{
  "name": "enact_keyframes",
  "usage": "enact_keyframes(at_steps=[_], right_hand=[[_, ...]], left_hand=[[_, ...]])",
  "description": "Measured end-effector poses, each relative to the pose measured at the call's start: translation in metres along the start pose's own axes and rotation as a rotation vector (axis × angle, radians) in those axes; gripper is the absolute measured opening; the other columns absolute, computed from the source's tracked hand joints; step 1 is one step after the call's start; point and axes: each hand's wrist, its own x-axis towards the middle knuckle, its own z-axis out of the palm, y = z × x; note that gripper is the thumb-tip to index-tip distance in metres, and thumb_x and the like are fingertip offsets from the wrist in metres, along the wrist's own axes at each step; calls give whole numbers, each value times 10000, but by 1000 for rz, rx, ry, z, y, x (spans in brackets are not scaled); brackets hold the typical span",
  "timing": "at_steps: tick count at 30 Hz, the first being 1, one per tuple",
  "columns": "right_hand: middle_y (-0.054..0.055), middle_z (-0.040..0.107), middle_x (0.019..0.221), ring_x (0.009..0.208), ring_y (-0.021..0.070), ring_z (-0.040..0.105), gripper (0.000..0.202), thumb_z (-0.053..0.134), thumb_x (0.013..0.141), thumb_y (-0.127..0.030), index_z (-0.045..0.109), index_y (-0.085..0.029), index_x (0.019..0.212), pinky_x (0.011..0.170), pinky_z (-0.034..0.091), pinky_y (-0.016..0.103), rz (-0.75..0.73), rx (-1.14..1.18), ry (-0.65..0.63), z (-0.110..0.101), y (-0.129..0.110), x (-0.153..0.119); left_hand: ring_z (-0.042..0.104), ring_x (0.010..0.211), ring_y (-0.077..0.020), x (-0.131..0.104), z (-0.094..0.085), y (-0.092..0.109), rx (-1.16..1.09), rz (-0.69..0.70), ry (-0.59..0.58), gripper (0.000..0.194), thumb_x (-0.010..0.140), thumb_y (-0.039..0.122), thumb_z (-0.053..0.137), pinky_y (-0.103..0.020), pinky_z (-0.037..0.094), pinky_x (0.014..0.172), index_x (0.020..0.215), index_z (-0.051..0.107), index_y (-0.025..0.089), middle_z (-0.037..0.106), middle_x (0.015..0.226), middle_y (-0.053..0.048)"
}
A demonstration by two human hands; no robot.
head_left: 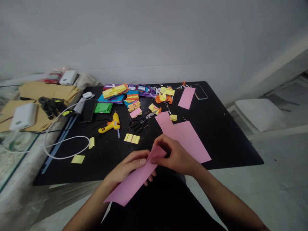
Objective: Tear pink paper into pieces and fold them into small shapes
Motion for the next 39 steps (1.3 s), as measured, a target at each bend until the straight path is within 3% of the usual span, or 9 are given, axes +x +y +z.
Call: enact_keyframes(at_steps=[4, 7, 10, 14, 19, 24, 28, 32, 39], right_hand=[[-7, 730, 979, 873, 188, 688, 399, 955, 700, -269, 693, -253, 1000, 765, 551, 319, -43, -166, -114, -4, -8, 1], [13, 736, 1035, 939, 199, 711, 319, 947, 731, -284, 748, -261, 979, 821, 570, 329, -119, -220, -145, -1, -8, 1], [3, 729, 961, 831, 159, 717, 170, 897, 807, -272, 780, -252, 929, 748, 573, 289, -150, -201, -159, 3, -4, 0], [-2, 742, 896, 788, 146, 724, 73, 833, 866, -186, 805, -246, 899, 725, 573, 272, -153, -154, -128, 4, 2, 0], [8, 785, 926, 868, 166, 750, 190, 747, 881, -84, 821, -254, 925, 795, 585, 300, -162, -97, -118, -2, -2, -1], [22, 787, 1041, 976, 187, 748, 349, 581, 864, -21, 798, -259, 998, 874, 599, 359, -145, -64, -31, -8, -4, -4], [57, 765, 1127, 986, 196, 742, 335, 621, 887, -127, 732, -253, 1176, 867, 627, 374, -3, 78, 58, -9, 4, -8], [70, 712, 1173, 962, 190, 735, 362, 702, 850, -176, 683, -245, 1205, 864, 652, 385, 58, 266, 68, -7, 14, -13], [60, 763, 960, 782, 165, 740, 293, 810, 880, -419, 726, -196, 1050, 721, 650, 319, 127, 235, 206, 7, 18, -12]], left_hand=[[796, 746, -232, -1, -6, -1, 20, -123, 15, 559, 872, 515, 800, -312, 642, 641, 1310, 647, 205, 820, 904, -109], [784, 719, -205, 3, -4, 2, 71, -152, -29, 416, 872, 519, 799, -286, 632, 632, 1126, 723, 199, 812, 894, -90], [762, 707, -175, 9, 0, 5, 134, -150, -119, 398, 878, 544, 786, -263, 618, 642, 1003, 755, 168, 792, 881, -78], [746, 703, -159, 12, 1, 5, 181, -101, -158, 544, 847, 619, 787, -252, 605, 665, 1113, 734, 148, 780, 874, -80], [711, 673, -140, 13, -1, 3, 267, -95, -162, 532, 853, 589, 794, -245, 584, 650, 1129, 704, 143, 752, 845, -65], [652, 647, -116, 12, 0, 1, 391, -103, -53, 503, 862, 514, 806, -242, 568, 631, 1181, 663, 152, 698, 812, -16], [609, 674, -119, 10, 5, 6, 500, -36, 71, 361, 875, 457, 787, -248, 549, 619, 1022, 661, 153, 627, 812, 5], [576, 638, -116, 10, 8, 9, 563, -4, 183, 326, 875, 441, 773, -245, 517, 593, 1002, 655, 165, 564, 767, 36], [498, 656, -126, 11, 3, 5, 855, 38, 283, 359, 864, 491, 777, -244, 399, 587, 927, 659, 158, 525, 757, 39]])
